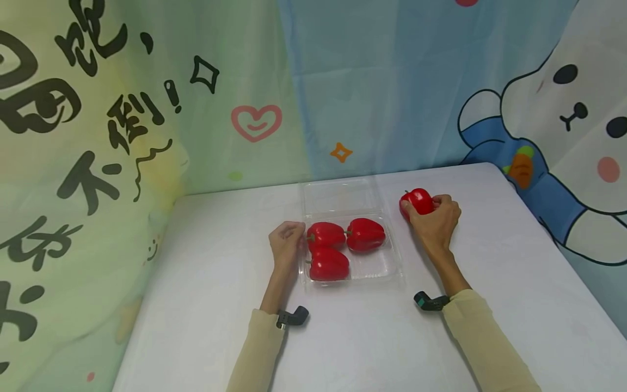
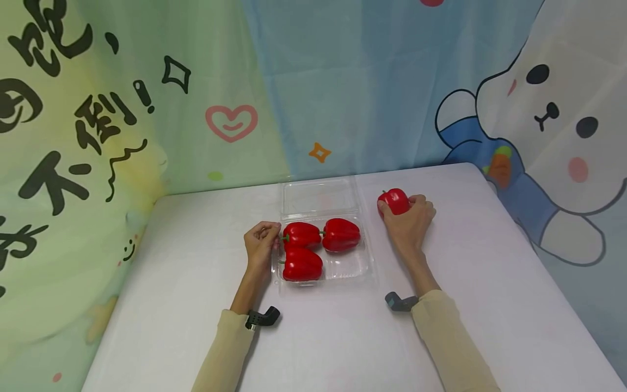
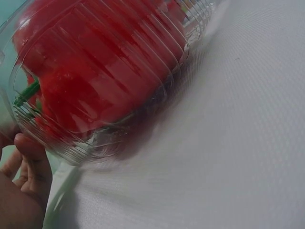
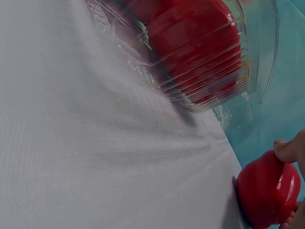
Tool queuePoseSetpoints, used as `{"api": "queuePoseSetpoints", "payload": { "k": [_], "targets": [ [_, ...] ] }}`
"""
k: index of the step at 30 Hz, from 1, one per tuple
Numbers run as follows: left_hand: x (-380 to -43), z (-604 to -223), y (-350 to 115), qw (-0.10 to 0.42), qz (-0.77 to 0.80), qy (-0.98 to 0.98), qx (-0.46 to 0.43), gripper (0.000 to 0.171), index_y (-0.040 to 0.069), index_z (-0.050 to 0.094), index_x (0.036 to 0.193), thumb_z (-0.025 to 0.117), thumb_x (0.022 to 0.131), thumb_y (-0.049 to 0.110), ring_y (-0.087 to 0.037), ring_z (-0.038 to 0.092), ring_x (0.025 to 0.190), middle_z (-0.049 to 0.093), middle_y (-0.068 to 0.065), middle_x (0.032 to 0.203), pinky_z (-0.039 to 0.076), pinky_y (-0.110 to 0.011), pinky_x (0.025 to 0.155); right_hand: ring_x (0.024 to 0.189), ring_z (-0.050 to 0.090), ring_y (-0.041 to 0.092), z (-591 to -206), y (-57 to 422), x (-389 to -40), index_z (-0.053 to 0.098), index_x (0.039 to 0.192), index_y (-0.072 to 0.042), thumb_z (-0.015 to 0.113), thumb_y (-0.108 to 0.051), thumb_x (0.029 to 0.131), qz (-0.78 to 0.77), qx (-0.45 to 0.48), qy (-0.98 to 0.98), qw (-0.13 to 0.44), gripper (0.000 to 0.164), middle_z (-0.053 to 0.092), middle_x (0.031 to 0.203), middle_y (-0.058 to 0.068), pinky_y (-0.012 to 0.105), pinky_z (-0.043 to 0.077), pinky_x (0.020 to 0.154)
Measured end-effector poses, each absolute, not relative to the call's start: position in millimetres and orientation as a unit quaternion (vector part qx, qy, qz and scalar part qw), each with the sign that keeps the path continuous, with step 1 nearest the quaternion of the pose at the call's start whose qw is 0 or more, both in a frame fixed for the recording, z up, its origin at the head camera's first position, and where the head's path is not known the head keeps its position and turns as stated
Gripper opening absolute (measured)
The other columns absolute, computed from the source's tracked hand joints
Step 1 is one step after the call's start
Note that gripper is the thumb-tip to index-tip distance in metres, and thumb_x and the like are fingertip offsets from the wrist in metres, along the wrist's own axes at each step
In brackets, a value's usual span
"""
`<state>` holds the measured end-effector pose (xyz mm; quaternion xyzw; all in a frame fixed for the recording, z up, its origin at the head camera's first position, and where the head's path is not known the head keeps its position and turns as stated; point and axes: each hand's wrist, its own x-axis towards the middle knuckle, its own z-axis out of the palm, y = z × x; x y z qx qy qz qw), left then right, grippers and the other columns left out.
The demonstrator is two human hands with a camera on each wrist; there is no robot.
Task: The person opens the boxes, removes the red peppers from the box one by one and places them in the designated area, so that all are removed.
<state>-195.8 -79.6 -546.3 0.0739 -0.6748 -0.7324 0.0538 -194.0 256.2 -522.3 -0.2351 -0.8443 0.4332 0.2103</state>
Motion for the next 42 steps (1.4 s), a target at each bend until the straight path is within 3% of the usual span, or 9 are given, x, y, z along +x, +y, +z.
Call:
{"api": "queuePoseSetpoints", "payload": {
  "k": [7,17,28,35,42],
  "targets": [
    [-195.6,-546.2,-79.1,0.05,-0.728,-0.679,0.077,0.014,0.002,0.076,0.101,0.073,0.102,0.016,-0.009,0.06,0.063,0.07,0.005,0.073,0.052,-0.019,0.06,0.144,0.046,0.039,-521.1,256.3,-193.4,0.051,0.146,0.005,0.085,-0.04,0.091,0.428,-0.234,-0.848,0.208,0.079,0.054,0.146,0.028,0.065,0.055,0.11],
    [-195.9,-545.4,-80.4,0.051,-0.73,-0.678,0.073,0.017,-0.004,0.075,0.104,0.072,0.103,0.013,-0.009,0.058,0.061,0.069,0.004,0.072,0.052,-0.019,0.059,0.138,0.048,0.039,-514.2,257.1,-189.1,0.051,0.147,0.006,0.085,-0.041,0.091,0.424,-0.229,-0.848,0.218,0.08,0.055,0.143,0.028,0.063,0.053,0.11],
    [-196.0,-544.3,-79.3,0.048,-0.731,-0.676,0.079,0.016,-0.002,0.076,0.102,0.073,0.102,0.013,-0.009,0.059,0.061,0.07,0.004,0.073,0.052,-0.019,0.059,0.135,0.054,0.036,-491.6,253.4,-175.5,0.056,0.15,0.0,0.084,-0.036,0.094,0.445,-0.193,-0.832,0.269,0.073,0.06,0.148,0.023,0.06,0.05,0.112],
    [-195.9,-542.5,-77.8,0.051,-0.732,-0.676,0.072,0.012,-0.003,0.075,0.101,0.071,0.102,0.009,-0.009,0.058,0.059,0.069,0.004,0.071,0.051,-0.019,0.057,0.132,0.062,0.033,-482.1,254.5,-168.7,0.063,0.149,-0.006,0.088,-0.026,0.092,0.459,-0.09,-0.837,0.285,0.066,0.065,0.149,0.018,0.064,0.056,0.111],
    [-195.2,-541.4,-78.7,0.049,-0.731,-0.677,0.077,0.013,-0.001,0.076,0.101,0.072,0.102,0.011,-0.009,0.059,0.061,0.07,0.005,0.072,0.052,-0.019,0.059,0.138,0.06,0.035,-473.5,249.6,-163.0,0.06,0.154,-0.013,0.091,-0.015,0.088,0.456,0.052,-0.864,0.207,0.073,0.063,0.153,0.015,0.072,0.057,0.103]
  ]
}}
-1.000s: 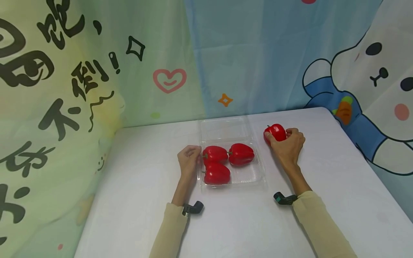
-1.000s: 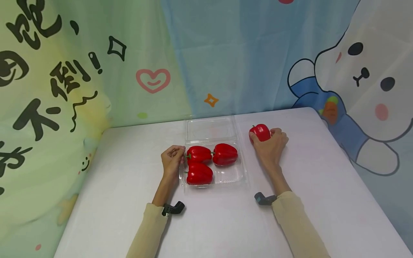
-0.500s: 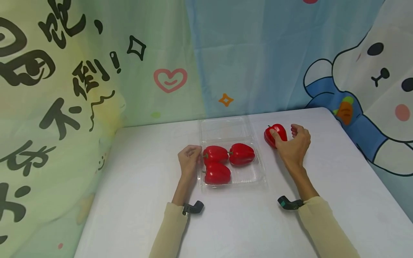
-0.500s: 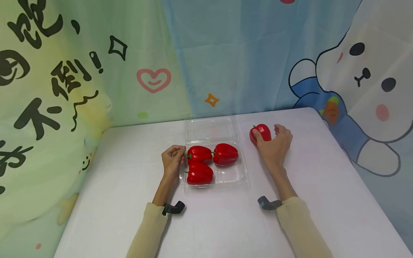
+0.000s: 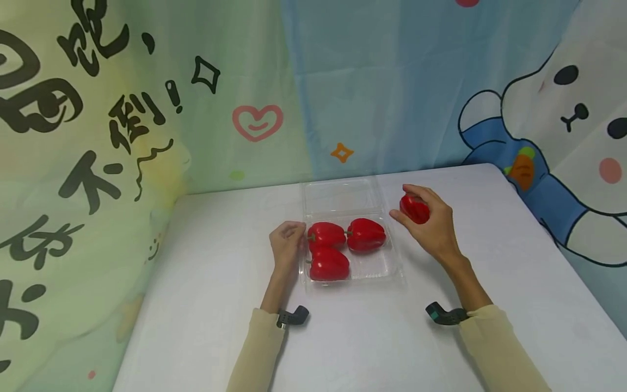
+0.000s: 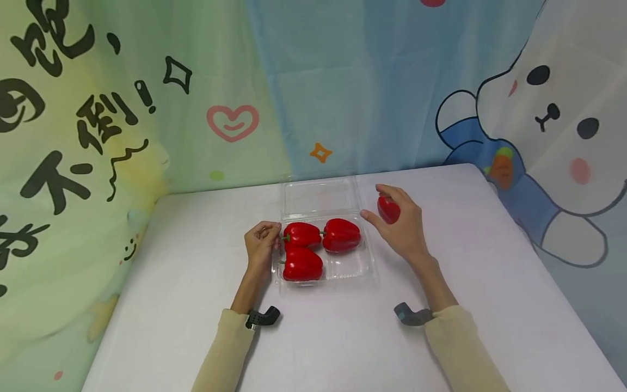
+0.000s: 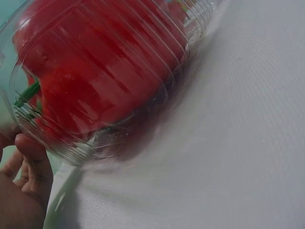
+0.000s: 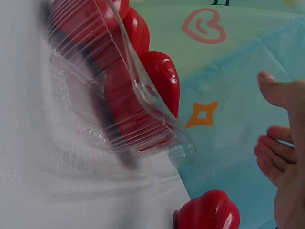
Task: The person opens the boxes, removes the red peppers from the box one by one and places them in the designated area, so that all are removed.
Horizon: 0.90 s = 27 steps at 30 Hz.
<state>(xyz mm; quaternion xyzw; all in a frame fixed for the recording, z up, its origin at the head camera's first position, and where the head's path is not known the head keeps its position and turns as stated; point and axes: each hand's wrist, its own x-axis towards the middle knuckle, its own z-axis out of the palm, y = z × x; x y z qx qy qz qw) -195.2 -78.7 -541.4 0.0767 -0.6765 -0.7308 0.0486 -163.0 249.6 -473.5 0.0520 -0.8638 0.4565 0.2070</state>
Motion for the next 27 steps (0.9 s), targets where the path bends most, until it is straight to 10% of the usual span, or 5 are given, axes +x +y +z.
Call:
{"api": "queuePoseSetpoints", "payload": {
  "k": [11,27],
  "targets": [
    [-196.9,-543.0,-82.2,0.053,-0.718,-0.691,0.062,0.018,-0.001,0.076,0.104,0.073,0.103,0.017,-0.01,0.06,0.063,0.068,0.004,0.073,0.053,-0.02,0.062,0.134,0.061,0.044,-481.4,232.1,-159.7,0.06,0.156,-0.015,0.096,-0.011,0.081,0.477,0.148,-0.862,0.082,0.083,0.065,0.154,0.016,0.074,0.051,0.11],
    [-193.6,-542.3,-82.3,0.056,-0.71,-0.699,0.056,0.017,-0.001,0.076,0.104,0.072,0.103,0.016,-0.009,0.059,0.061,0.067,0.005,0.07,0.052,-0.02,0.061,0.145,0.059,0.043,-491.4,218.8,-167.0,0.06,0.153,-0.01,0.098,-0.011,0.077,0.417,0.184,-0.889,0.044,0.085,0.065,0.154,0.018,0.067,0.054,0.11]
  ]
}}
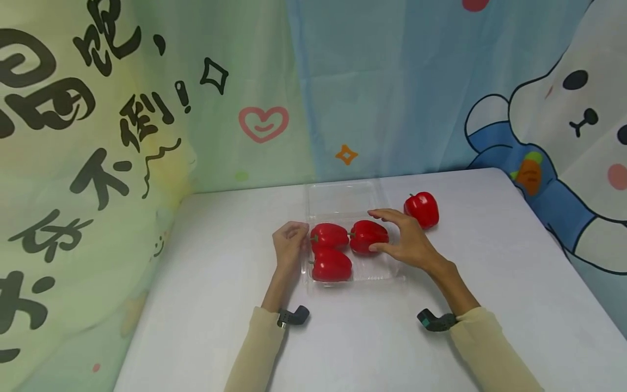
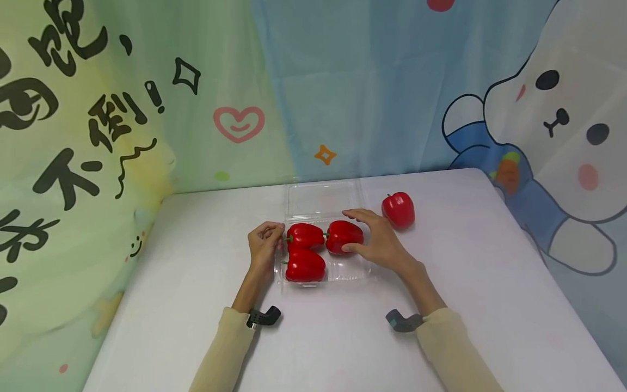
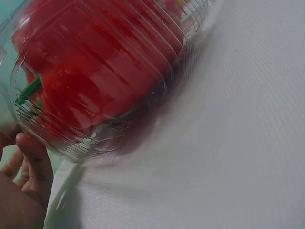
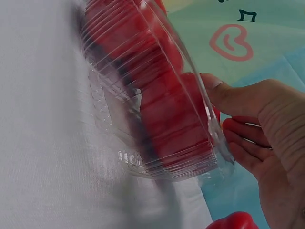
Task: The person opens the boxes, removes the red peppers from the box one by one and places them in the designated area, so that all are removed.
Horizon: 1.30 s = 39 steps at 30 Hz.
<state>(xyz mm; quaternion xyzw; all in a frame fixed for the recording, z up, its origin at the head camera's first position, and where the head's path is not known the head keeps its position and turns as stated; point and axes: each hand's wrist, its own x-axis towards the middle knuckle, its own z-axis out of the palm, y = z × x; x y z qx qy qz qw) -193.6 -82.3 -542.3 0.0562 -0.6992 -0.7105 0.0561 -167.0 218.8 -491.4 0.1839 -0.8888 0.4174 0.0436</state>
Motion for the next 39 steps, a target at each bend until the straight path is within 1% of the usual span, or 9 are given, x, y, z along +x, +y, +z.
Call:
{"api": "queuePoseSetpoints", "payload": {
  "k": [6,12,19,27,31,34,37,39],
  "targets": [
    [-193.1,-542.2,-82.8,0.054,-0.711,-0.699,0.054,0.015,-0.001,0.076,0.103,0.071,0.103,0.014,-0.01,0.058,0.06,0.066,0.004,0.068,0.051,-0.02,0.06,0.145,0.058,0.044,-493.7,218.0,-167.5,0.06,0.153,-0.008,0.097,-0.012,0.078,0.395,0.191,-0.898,0.027,0.084,0.064,0.154,0.02,0.065,0.055,0.111],
    [-192.3,-546.1,-83.0,0.048,-0.716,-0.694,0.064,0.017,0.0,0.076,0.102,0.074,0.103,0.016,-0.01,0.058,0.063,0.065,0.003,0.069,0.05,-0.02,0.061,0.146,0.056,0.044,-494.5,216.8,-164.3,0.058,0.154,-0.007,0.098,-0.013,0.077,0.385,0.192,-0.903,0.009,0.087,0.062,0.155,0.02,0.064,0.055,0.111],
    [-192.2,-545.2,-82.3,0.052,-0.719,-0.69,0.066,0.019,-0.002,0.076,0.103,0.074,0.102,0.016,-0.011,0.059,0.063,0.067,0.001,0.072,0.051,-0.02,0.062,0.147,0.055,0.043,-495.5,215.0,-161.9,0.057,0.155,-0.009,0.099,-0.01,0.076,0.374,0.196,-0.906,0.014,0.089,0.061,0.156,0.019,0.063,0.056,0.11],
    [-193.0,-542.8,-81.8,0.054,-0.723,-0.686,0.061,0.019,-0.004,0.076,0.104,0.073,0.103,0.015,-0.011,0.059,0.062,0.069,-0.002,0.073,0.053,-0.02,0.062,0.144,0.056,0.044,-496.7,214.4,-162.4,0.058,0.154,-0.009,0.097,-0.008,0.077,0.365,0.201,-0.908,0.026,0.087,0.062,0.154,0.019,0.063,0.057,0.109],
    [-194.0,-543.8,-81.8,0.052,-0.725,-0.685,0.058,0.017,-0.003,0.076,0.104,0.073,0.103,0.014,-0.01,0.058,0.062,0.069,-0.001,0.073,0.052,-0.02,0.061,0.146,0.056,0.042,-495.6,214.2,-163.8,0.058,0.154,-0.01,0.097,-0.009,0.078,0.373,0.198,-0.906,0.019,0.086,0.062,0.154,0.018,0.061,0.056,0.111],
    [-193.8,-543.7,-81.6,0.051,-0.722,-0.688,0.06,0.016,-0.001,0.076,0.103,0.073,0.103,0.014,-0.009,0.058,0.062,0.069,0.0,0.073,0.052,-0.019,0.061,0.144,0.057,0.042,-494.1,214.2,-164.7,0.058,0.155,-0.009,0.097,-0.008,0.077,0.375,0.199,-0.906,0.007,0.087,0.062,0.154,0.018,0.061,0.057,0.11],
    [-194.3,-544.2,-81.6,0.052,-0.718,-0.691,0.061,0.016,-0.001,0.076,0.104,0.073,0.103,0.015,-0.01,0.059,0.063,0.07,-0.003,0.075,0.052,-0.019,0.062,0.14,0.059,0.042,-491.6,213.7,-165.2,0.057,0.156,-0.008,0.098,-0.008,0.076,0.369,0.198,-0.908,-0.007,0.089,0.062,0.151,0.019,0.06,0.06,0.106],
    [-194.6,-544.1,-81.3,0.054,-0.718,-0.692,0.061,0.018,-0.002,0.076,0.105,0.073,0.103,0.016,-0.011,0.06,0.065,0.071,-0.009,0.077,0.053,-0.02,0.063,0.139,0.059,0.042,-489.3,213.1,-165.4,0.056,0.156,-0.007,0.098,-0.009,0.076,0.364,0.195,-0.91,-0.018,0.09,0.061,0.149,0.02,0.06,0.061,0.104]
  ]
}}
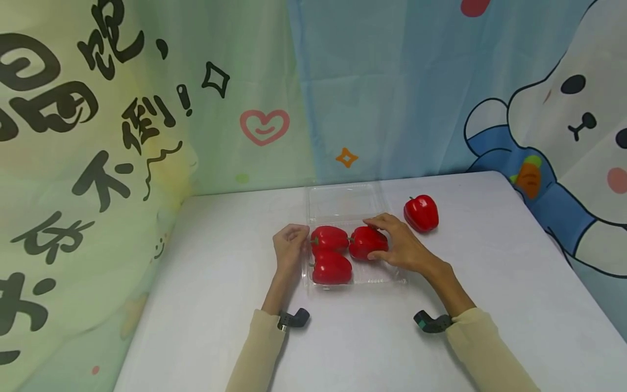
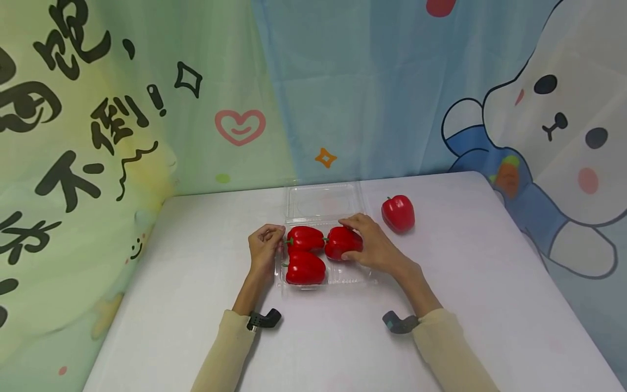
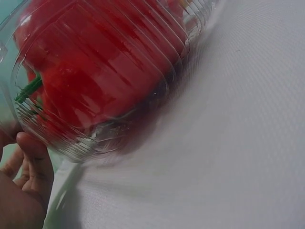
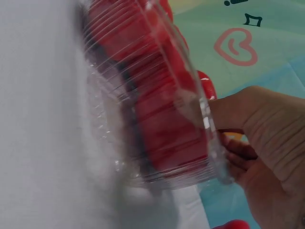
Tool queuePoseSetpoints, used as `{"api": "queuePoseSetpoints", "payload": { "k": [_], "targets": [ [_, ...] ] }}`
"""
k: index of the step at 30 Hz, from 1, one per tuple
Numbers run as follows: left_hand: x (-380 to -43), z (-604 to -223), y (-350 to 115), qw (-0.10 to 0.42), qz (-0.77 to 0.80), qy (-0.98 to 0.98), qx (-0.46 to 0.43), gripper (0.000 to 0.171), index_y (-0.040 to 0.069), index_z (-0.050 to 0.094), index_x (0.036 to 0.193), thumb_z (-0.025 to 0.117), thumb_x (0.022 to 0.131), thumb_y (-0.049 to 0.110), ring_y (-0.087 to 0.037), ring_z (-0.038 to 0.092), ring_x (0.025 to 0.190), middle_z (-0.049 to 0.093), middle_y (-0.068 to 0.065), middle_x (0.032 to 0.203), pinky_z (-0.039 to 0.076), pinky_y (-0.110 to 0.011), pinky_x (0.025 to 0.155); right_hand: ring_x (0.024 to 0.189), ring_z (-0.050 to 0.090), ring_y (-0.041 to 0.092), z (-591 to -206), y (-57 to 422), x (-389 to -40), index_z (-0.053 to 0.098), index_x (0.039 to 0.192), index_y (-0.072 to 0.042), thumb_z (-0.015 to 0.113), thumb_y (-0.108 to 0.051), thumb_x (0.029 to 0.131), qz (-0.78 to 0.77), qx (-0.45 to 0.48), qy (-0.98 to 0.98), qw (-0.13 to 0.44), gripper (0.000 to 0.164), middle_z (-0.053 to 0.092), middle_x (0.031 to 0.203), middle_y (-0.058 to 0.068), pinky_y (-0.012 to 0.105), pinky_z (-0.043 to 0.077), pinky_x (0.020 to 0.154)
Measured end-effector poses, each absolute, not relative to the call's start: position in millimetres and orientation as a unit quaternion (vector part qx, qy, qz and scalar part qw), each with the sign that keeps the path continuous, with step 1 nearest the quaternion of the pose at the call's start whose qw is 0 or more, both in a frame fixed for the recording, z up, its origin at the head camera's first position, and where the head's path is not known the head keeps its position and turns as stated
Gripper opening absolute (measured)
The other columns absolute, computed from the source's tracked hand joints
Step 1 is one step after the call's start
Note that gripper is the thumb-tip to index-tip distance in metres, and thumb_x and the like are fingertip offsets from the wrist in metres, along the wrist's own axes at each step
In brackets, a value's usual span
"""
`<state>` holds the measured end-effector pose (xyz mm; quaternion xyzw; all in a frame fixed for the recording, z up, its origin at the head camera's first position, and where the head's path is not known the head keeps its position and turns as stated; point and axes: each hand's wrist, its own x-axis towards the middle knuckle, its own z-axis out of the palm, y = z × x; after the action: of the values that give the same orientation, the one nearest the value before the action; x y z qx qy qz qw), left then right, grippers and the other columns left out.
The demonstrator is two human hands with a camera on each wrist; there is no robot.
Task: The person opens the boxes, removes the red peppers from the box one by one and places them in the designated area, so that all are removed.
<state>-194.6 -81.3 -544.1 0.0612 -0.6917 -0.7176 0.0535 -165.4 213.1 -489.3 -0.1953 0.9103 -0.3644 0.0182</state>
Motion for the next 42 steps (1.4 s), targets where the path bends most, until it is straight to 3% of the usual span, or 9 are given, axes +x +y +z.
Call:
{"api": "queuePoseSetpoints", "payload": {
  "k": [6,15,24,35,42],
  "targets": [
    [-194.4,-543.8,-80.0,0.051,-0.716,-0.693,0.061,0.021,-0.002,0.076,0.106,0.074,0.103,0.018,-0.014,0.061,0.067,0.072,-0.024,0.085,0.053,-0.021,0.065,0.141,0.054,0.041,-484.9,211.2,-166.4,0.059,0.152,-0.009,0.098,-0.014,0.076,-0.34,-0.189,0.92,0.043,0.086,0.058,0.147,0.018,0.061,0.061,0.105],
    [-196.0,-542.7,-79.6,0.045,-0.712,-0.698,0.067,0.016,0.001,0.077,0.103,0.073,0.102,0.017,-0.013,0.061,0.064,0.072,0.0,0.076,0.053,-0.021,0.062,0.141,0.056,0.039,-487.0,212.3,-164.4,0.057,0.15,-0.01,0.098,-0.015,0.074,-0.341,-0.213,0.915,0.037,0.086,0.061,0.15,0.017,0.063,0.058,0.109],
    [-196.3,-542.9,-80.1,0.051,-0.707,-0.702,0.069,0.016,0.001,0.077,0.102,0.074,0.102,0.017,-0.013,0.062,0.063,0.075,-0.008,0.079,0.053,-0.02,0.061,0.142,0.056,0.041,-487.7,213.1,-164.5,0.055,0.152,-0.007,0.097,-0.015,0.072,-0.357,-0.21,0.91,0.03,0.091,0.06,0.152,0.019,0.062,0.059,0.107],
    [-195.9,-540.2,-81.9,0.041,-0.71,-0.7,0.063,0.02,-0.003,0.076,0.106,0.073,0.102,0.016,-0.009,0.061,0.063,0.072,-0.001,0.077,0.052,-0.019,0.059,0.136,0.06,0.039,-491.5,214.9,-165.0,0.058,0.149,-0.01,0.098,-0.013,0.072,-0.406,-0.193,0.893,0.007,0.087,0.063,0.148,0.016,0.061,0.062,0.103],
    [-197.4,-542.8,-83.8,0.044,-0.708,-0.702,0.065,0.014,0.002,0.077,0.103,0.073,0.103,0.015,-0.01,0.063,0.064,0.075,-0.002,0.078,0.054,-0.019,0.06,0.134,0.061,0.036,-494.8,216.6,-166.9,0.06,0.148,-0.013,0.1,-0.016,0.072,-0.431,-0.191,0.882,-0.015,0.086,0.065,0.146,0.014,0.061,0.063,0.101]
  ]
}}
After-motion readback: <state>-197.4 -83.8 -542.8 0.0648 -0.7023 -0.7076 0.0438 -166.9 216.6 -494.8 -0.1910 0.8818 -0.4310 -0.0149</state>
